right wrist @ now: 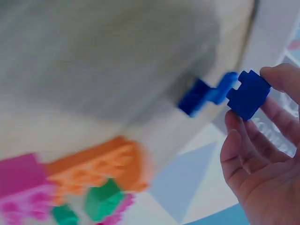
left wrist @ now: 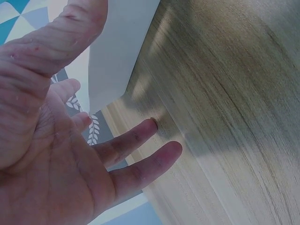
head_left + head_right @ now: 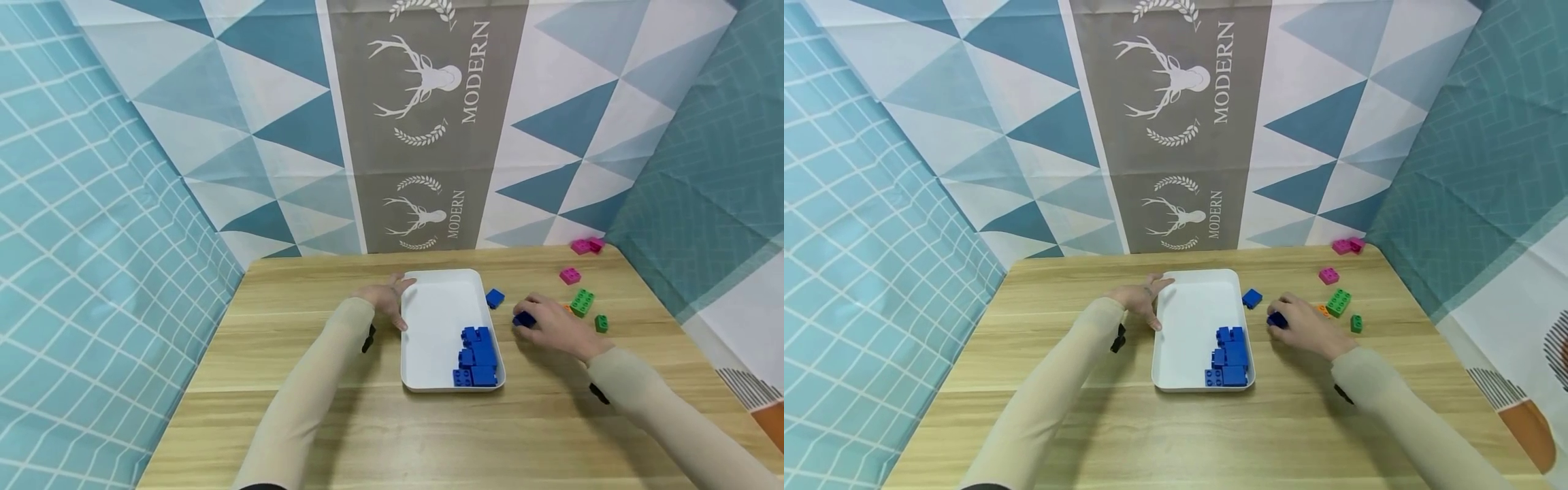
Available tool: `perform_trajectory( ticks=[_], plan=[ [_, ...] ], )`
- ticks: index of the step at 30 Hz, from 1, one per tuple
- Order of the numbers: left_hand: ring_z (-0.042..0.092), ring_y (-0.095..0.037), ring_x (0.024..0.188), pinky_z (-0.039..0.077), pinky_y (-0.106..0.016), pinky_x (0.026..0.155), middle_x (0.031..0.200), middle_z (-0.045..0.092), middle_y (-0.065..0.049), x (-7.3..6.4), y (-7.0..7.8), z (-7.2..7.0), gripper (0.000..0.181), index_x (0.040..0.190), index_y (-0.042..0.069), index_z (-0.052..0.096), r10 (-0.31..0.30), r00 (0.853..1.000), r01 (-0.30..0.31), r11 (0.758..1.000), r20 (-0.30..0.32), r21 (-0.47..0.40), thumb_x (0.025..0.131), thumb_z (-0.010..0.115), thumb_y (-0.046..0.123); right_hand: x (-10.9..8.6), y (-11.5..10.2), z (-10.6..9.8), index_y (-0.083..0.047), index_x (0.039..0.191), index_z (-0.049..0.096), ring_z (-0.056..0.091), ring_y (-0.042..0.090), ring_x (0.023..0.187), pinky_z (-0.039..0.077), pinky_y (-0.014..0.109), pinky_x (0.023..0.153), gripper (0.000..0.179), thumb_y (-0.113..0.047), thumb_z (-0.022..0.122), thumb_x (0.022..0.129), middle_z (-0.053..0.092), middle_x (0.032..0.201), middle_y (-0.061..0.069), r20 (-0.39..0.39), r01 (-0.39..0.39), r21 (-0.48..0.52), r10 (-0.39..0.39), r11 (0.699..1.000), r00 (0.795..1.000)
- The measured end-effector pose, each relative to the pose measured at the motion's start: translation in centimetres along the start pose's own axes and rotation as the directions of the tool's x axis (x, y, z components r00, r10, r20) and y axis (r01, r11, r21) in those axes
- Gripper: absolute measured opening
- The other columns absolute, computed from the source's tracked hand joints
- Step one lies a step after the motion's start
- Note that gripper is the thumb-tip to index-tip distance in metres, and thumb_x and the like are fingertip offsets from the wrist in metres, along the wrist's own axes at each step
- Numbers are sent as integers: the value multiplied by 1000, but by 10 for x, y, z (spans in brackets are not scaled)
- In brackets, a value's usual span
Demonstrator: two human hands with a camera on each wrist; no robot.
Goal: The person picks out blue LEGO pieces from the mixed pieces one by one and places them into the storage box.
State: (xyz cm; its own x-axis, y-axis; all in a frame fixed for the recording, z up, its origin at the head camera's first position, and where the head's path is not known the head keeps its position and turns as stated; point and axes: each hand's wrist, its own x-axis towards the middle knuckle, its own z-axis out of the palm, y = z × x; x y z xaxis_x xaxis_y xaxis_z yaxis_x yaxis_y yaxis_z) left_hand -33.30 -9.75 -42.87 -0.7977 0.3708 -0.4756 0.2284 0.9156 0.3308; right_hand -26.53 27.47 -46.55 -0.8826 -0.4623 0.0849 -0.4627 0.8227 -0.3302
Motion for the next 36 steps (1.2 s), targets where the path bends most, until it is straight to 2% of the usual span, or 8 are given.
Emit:
perform_trajectory(
  ticks=[2,7,13,18,23,30,36],
  plan=[
    [27,-43,152,33,-66,116,173,-8,-2,0,-1,1,121,165,34,6,-3,1000,3,1000,-5,7,76,88,38,7,-9,-4,-8,116,71,64,30,102,58,55,91,27,-20,76,92,65,116,14,-2,25,3,-25,1000,1000],
    [26,-44,152,30,-67,117,173,-9,-3,0,-3,1,121,165,34,6,-6,1000,6,1000,-1,2,76,88,37,27,-38,-5,-10,120,71,64,26,102,58,51,91,29,-21,74,93,64,119,11,12,147,15,-147,989,989],
    [29,-44,151,32,-67,116,173,-8,0,4,-3,3,122,165,37,7,-28,1000,28,999,1,14,75,88,39,48,-67,15,-9,120,72,64,21,100,59,44,91,27,-19,72,94,65,115,7,15,302,50,-303,952,953],
    [28,-42,152,34,-64,116,173,-7,-1,10,-2,6,122,165,36,7,-23,1000,23,999,6,23,75,89,40,55,-79,35,-9,123,72,67,18,102,59,41,93,29,-19,71,96,67,116,5,91,374,63,-378,925,921],
    [28,-42,152,34,-64,116,173,-5,-3,13,-1,8,122,165,34,8,-9,1000,9,1000,6,19,75,90,39,53,-81,47,-12,126,71,67,14,102,58,40,95,30,-21,68,97,69,119,2,165,373,28,-373,927,913],
    [28,-42,152,34,-63,116,173,-7,-2,12,-2,4,122,165,35,8,-21,1000,21,1000,2,15,75,89,38,52,-80,48,-15,121,72,64,17,107,50,50,101,25,-19,64,97,69,119,1,159,341,-8,-335,940,929],
    [30,-42,151,35,-63,116,173,-7,-2,9,-3,2,120,165,34,9,-11,1000,11,1000,1,21,76,89,39,50,-82,46,-16,120,72,63,18,108,48,51,102,24,-19,63,98,69,118,0,172,320,3,-316,947,933]
  ],
)
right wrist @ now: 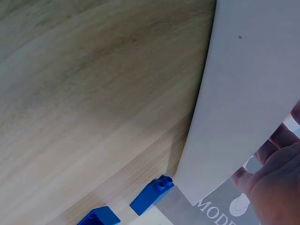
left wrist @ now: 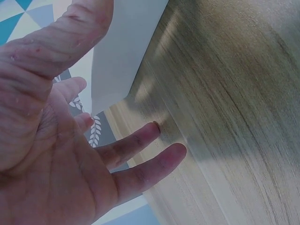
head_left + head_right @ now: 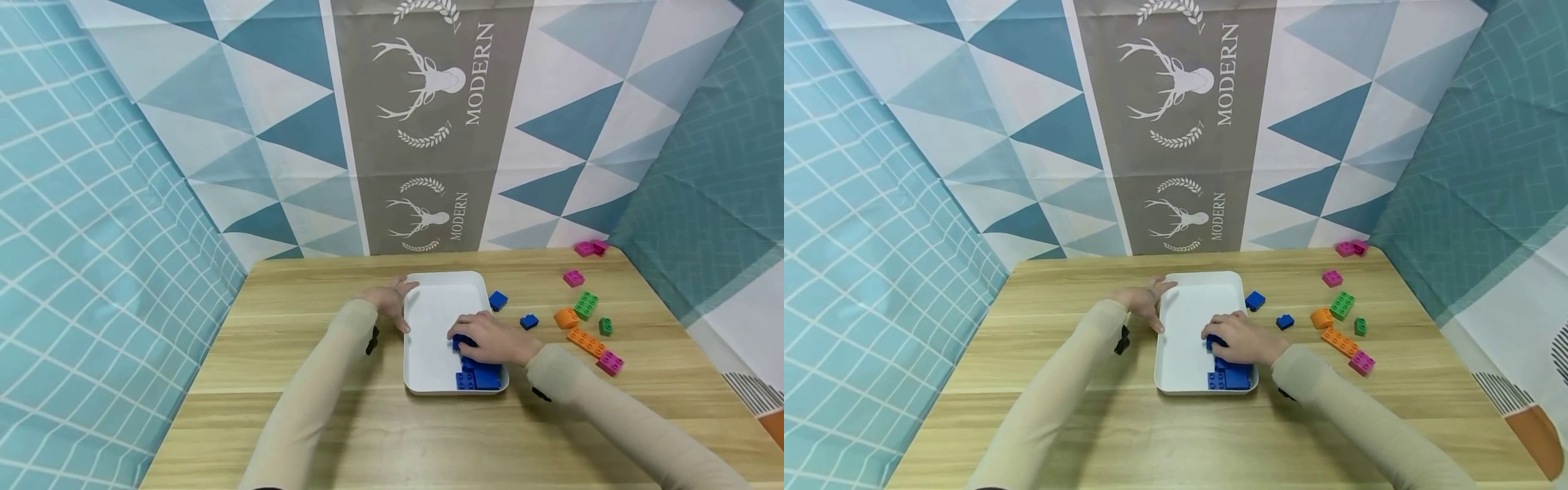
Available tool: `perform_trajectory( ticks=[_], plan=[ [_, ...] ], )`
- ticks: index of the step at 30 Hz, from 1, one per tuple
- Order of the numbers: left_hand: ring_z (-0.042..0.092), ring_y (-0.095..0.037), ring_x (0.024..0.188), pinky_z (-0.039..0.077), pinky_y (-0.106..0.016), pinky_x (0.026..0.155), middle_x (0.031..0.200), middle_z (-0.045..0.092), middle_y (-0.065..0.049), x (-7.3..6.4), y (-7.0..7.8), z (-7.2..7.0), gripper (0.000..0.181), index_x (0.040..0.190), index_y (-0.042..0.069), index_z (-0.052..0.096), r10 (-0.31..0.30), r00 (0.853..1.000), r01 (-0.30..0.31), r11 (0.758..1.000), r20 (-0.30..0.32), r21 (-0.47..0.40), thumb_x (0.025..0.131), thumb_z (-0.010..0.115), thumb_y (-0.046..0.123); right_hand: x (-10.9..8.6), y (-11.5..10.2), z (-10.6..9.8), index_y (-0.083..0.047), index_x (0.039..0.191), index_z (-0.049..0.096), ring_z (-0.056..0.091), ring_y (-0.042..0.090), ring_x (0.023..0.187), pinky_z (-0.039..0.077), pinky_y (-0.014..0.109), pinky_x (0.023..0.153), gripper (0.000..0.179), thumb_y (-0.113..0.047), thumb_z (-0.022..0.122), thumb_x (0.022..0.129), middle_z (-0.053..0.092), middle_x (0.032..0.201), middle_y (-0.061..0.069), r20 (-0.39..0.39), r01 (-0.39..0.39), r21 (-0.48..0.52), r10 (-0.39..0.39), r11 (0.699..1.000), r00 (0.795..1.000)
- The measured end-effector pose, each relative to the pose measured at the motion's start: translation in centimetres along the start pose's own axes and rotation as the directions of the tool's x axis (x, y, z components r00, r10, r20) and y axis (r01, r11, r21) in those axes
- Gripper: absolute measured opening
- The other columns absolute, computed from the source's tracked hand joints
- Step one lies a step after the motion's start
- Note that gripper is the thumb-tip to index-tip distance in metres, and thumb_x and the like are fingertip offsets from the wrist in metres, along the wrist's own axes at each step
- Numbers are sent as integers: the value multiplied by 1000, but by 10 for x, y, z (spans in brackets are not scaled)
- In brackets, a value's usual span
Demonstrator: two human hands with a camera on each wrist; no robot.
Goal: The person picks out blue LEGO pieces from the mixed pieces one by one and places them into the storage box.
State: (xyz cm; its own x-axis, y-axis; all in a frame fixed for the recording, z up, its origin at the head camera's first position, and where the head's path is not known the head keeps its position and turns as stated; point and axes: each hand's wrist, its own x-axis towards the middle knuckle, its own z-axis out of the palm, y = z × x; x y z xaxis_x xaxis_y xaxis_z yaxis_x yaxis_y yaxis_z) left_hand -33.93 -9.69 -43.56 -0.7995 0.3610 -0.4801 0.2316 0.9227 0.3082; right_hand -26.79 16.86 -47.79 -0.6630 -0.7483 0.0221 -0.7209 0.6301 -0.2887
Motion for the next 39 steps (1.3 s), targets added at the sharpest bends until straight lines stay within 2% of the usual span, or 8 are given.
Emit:
perform_trajectory(
  ticks=[8,12,19,23,28,32,36,39],
  plan=[
    [31,-42,151,36,-63,115,173,-7,-2,1,0,0,121,165,35,8,-2,1000,2,1000,3,1,75,89,40,-2,-2,1,-17,114,74,64,18,107,46,51,103,19,-23,64,99,70,114,-2,-10,14,10,-14,1000,1000],
    [31,-42,151,36,-65,114,173,-8,-2,-1,0,-5,120,165,34,7,-1,1000,1,1000,0,16,76,88,41,1,-2,-1,-17,118,73,63,20,111,43,56,108,22,-26,64,100,71,116,-1,-23,29,5,-28,1000,999],
    [30,-42,151,37,-65,114,173,-6,-2,-10,3,-8,118,165,34,9,-16,999,17,999,-35,31,77,88,38,2,4,-14,-14,118,73,62,24,113,40,60,107,24,-26,62,101,71,114,0,-188,43,25,-37,999,982],
    [27,-43,152,36,-63,115,173,-7,-4,-11,6,-5,118,165,32,9,6,1000,-6,1000,-17,0,77,88,36,-8,16,-24,-12,115,74,62,28,115,41,62,107,23,-27,61,101,72,116,2,-265,-2,-1,1,1000,964],
    [30,-41,151,37,-60,115,173,-5,-2,-10,9,-5,118,165,34,11,7,999,-9,999,-43,-35,76,89,34,-17,42,-45,-4,118,71,64,35,112,48,61,103,26,-19,66,97,71,120,14,-327,-119,-18,107,993,939],
    [33,-39,150,41,-56,113,173,-4,1,-10,7,-6,118,165,36,11,-18,999,17,1000,-49,-14,76,88,37,-20,64,-47,0,123,67,64,37,110,52,60,99,36,-16,71,91,68,122,19,-283,-239,-18,224,971,932],
    [33,-40,150,40,-58,114,173,-2,-1,-10,7,-3,117,165,35,12,-7,999,7,1000,-46,5,76,89,38,-21,77,-34,-1,126,65,63,39,111,53,61,97,43,-19,74,87,65,123,21,-182,-332,-24,322,943,929],
    [30,-41,151,37,-59,116,173,-1,-2,-12,8,2,117,165,34,14,-9,999,9,1000,-32,12,76,89,39,-20,81,-21,-3,128,63,62,39,112,52,62,98,45,-23,74,89,62,126,21,-111,-388,-28,383,921,917]
  ],
)
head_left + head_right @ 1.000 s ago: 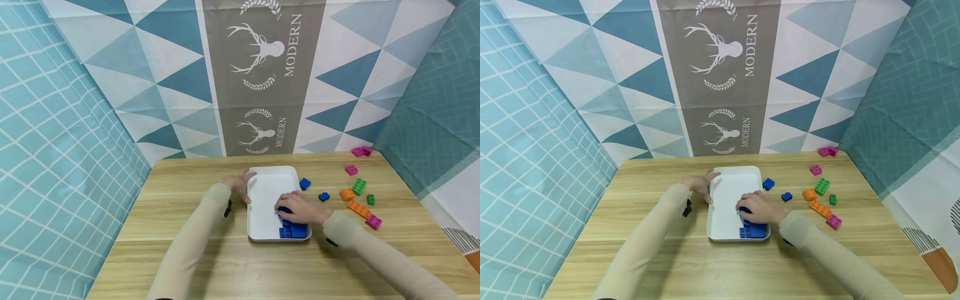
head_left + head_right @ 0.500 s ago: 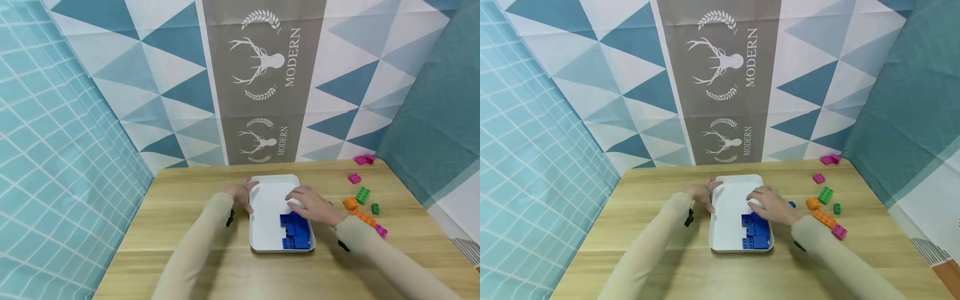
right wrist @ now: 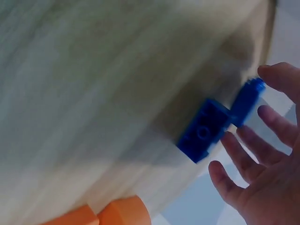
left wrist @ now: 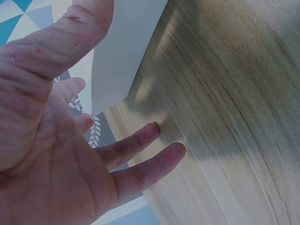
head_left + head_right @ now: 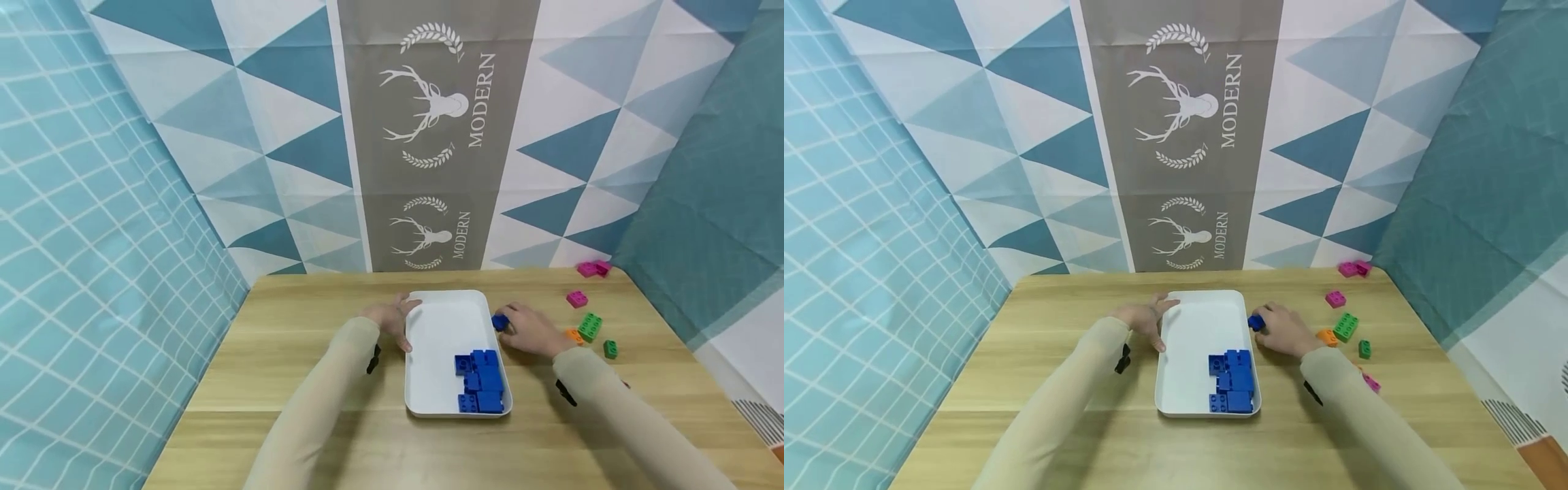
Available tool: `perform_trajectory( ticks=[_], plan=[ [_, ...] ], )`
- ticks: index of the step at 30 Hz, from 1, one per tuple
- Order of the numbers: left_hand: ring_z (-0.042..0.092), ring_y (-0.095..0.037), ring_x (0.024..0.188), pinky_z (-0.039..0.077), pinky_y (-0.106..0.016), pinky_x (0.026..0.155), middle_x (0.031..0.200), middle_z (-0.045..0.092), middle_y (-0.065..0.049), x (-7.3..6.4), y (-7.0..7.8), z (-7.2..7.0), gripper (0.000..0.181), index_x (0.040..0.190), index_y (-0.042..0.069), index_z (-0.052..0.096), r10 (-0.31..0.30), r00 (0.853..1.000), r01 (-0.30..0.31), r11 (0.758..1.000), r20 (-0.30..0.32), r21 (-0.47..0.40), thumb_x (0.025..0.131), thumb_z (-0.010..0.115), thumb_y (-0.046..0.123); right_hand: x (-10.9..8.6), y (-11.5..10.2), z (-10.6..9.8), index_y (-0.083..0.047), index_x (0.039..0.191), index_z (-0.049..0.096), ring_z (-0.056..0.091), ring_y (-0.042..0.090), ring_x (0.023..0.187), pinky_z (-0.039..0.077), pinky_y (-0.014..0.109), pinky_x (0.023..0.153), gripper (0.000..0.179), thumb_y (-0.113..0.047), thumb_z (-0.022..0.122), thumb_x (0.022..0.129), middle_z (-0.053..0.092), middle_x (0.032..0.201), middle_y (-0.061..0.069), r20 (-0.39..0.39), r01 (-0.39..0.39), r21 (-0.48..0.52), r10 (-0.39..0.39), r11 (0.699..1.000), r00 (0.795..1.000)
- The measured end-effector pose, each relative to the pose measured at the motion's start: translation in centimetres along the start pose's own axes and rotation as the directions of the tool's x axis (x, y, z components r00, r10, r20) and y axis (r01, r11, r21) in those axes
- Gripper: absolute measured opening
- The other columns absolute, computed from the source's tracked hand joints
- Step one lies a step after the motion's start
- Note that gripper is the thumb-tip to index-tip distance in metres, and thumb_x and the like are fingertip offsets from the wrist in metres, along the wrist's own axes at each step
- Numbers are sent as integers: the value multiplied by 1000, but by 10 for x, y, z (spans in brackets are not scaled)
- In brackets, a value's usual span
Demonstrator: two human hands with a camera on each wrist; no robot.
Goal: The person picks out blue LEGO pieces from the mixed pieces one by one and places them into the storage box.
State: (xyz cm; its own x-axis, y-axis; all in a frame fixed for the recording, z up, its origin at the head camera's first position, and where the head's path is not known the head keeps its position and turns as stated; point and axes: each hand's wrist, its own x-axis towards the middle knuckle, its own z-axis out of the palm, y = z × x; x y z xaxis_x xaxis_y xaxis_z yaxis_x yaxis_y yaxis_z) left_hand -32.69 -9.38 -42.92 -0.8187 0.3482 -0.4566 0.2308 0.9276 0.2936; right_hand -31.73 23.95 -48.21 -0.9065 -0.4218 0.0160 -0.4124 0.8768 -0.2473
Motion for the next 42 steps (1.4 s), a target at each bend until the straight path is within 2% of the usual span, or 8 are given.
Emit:
perform_trajectory(
  ticks=[4,8,13,19,24,29,37,42],
  plan=[
    [29,-39,152,35,-59,117,173,-2,-2,-4,1,5,116,165,34,13,1,1000,-1,1000,4,-3,77,88,37,3,0,11,-3,127,62,61,36,106,53,60,97,43,-23,74,91,63,121,21,38,-75,29,74,997,997],
    [30,-40,151,36,-60,116,173,-2,-4,-7,3,3,115,165,32,12,15,1000,-15,1000,-13,-14,78,88,33,8,0,9,-2,123,61,60,33,98,55,58,95,38,-21,73,92,63,114,19,45,-107,72,104,992,994],
    [34,-39,150,40,-58,114,173,-2,-3,-8,3,1,115,165,33,12,4,1000,-4,1000,-14,-7,78,87,35,9,1,2,-1,123,61,61,34,101,54,60,97,39,-22,73,92,63,117,22,40,-92,73,89,993,995],
    [32,-40,151,38,-59,116,172,-4,-3,-7,3,-1,115,165,33,11,11,1000,-11,999,-4,-31,79,87,34,4,0,-8,0,122,62,61,34,101,54,60,96,39,-21,72,91,63,118,23,-30,-53,96,57,994,998],
    [32,-41,150,37,-59,116,172,-5,-3,-2,2,-1,117,165,35,10,5,1000,-4,999,16,-48,77,87,33,-2,-12,-16,0,122,63,61,36,106,54,60,96,38,-20,70,90,63,121,23,-123,9,114,5,993,992],
    [27,-43,152,34,-64,116,173,-6,-2,2,-3,-1,120,165,36,11,-12,999,14,998,32,-64,74,89,33,-4,-40,-18,-5,124,64,62,35,109,53,58,98,38,-22,71,91,65,124,18,-134,103,93,-90,990,987],
    [25,-40,153,32,-63,118,173,-5,0,6,-4,-1,120,164,38,12,-33,999,35,999,33,-39,73,90,36,-9,-82,-4,-13,123,65,63,23,99,58,49,90,35,-22,71,90,66,118,7,-103,277,87,-268,957,958],
    [27,-39,153,34,-63,117,173,-3,1,7,-2,0,119,164,40,13,-40,999,41,999,29,-13,73,90,40,-17,-99,2,-16,128,65,63,19,104,56,47,94,38,-23,70,91,67,120,3,-10,370,96,-371,924,929]
  ],
)
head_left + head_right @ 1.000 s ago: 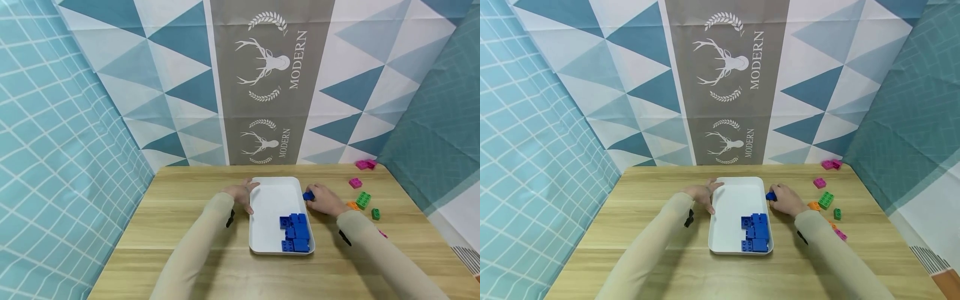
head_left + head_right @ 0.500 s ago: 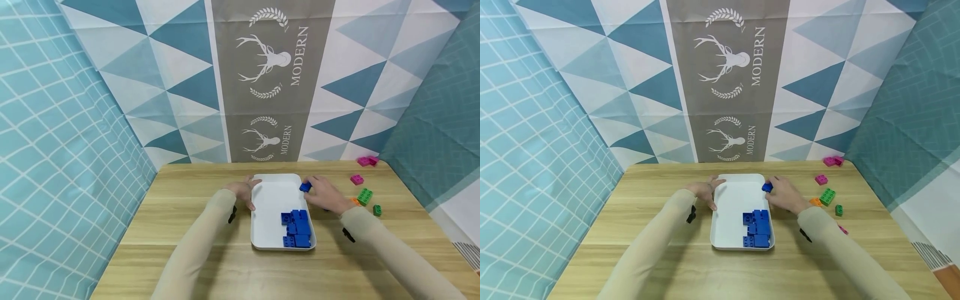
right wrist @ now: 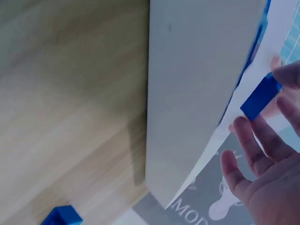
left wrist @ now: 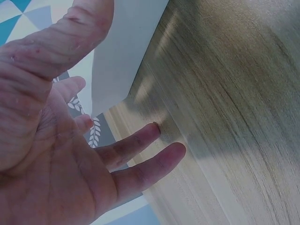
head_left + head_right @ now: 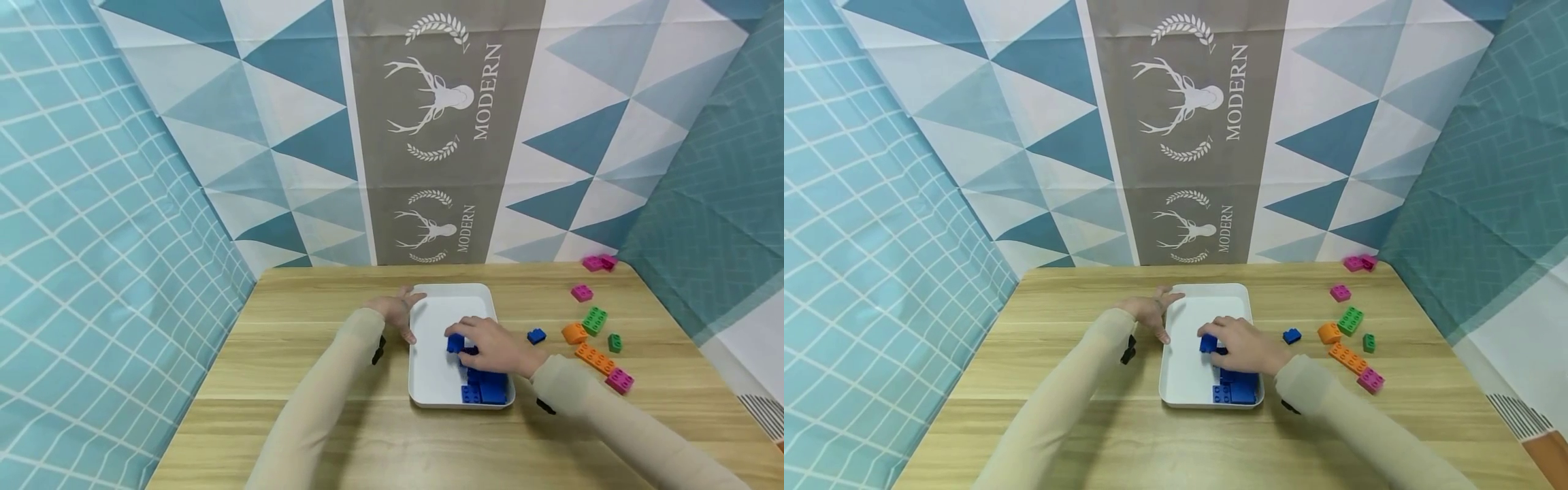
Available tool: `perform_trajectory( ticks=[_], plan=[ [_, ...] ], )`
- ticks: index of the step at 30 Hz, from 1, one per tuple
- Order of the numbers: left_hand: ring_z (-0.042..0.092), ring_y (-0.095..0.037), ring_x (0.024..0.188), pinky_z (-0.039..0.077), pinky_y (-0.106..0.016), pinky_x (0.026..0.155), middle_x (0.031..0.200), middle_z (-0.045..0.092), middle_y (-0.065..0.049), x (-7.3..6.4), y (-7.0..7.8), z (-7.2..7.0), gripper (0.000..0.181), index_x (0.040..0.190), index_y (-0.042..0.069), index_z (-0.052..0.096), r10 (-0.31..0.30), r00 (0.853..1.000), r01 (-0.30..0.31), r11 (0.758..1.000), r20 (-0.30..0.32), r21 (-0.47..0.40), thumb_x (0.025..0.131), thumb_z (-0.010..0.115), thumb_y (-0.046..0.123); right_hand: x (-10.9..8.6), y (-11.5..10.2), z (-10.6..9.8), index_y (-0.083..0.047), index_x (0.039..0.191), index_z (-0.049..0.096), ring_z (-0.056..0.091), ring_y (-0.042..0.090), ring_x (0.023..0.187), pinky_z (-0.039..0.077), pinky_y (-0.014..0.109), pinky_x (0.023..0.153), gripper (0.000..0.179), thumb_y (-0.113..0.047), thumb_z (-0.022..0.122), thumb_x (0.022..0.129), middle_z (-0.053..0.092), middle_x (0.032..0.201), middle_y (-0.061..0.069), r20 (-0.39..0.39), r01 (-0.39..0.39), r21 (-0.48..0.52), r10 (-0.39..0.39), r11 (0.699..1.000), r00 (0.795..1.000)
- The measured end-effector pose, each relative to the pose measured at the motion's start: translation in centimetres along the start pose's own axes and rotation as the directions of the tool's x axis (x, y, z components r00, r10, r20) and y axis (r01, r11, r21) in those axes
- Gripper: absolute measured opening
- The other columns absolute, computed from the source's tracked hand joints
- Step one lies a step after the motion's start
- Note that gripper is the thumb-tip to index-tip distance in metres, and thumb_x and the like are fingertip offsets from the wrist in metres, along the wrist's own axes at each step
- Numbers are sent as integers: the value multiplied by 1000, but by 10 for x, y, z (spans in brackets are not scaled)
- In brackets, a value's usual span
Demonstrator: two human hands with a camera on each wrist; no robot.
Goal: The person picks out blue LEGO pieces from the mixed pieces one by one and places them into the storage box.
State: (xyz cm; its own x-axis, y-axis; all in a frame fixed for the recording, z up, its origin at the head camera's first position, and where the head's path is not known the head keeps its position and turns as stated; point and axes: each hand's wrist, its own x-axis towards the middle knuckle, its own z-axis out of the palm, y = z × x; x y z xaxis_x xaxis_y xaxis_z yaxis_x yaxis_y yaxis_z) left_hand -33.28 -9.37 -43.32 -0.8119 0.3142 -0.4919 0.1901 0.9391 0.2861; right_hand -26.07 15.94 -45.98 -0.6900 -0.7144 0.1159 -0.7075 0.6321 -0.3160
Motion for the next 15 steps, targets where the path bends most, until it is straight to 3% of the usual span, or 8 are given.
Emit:
perform_trajectory(
  ticks=[6,15],
  plan=[
    [28,-38,153,36,-60,117,173,-3,0,1,0,0,119,164,38,12,13,1000,-13,1000,-2,-1,74,90,40,-4,-12,8,-22,131,65,59,22,116,47,53,106,40,-29,71,92,67,124,0,84,31,-9,-30,999,996],
    [29,-39,152,37,-61,115,173,-3,2,5,-2,1,121,164,40,12,-6,1000,6,1000,0,10,72,91,43,-7,-15,18,-24,124,69,58,22,118,33,64,112,34,-31,71,91,71,118,-5,175,98,-44,-89,994,981]
  ],
)
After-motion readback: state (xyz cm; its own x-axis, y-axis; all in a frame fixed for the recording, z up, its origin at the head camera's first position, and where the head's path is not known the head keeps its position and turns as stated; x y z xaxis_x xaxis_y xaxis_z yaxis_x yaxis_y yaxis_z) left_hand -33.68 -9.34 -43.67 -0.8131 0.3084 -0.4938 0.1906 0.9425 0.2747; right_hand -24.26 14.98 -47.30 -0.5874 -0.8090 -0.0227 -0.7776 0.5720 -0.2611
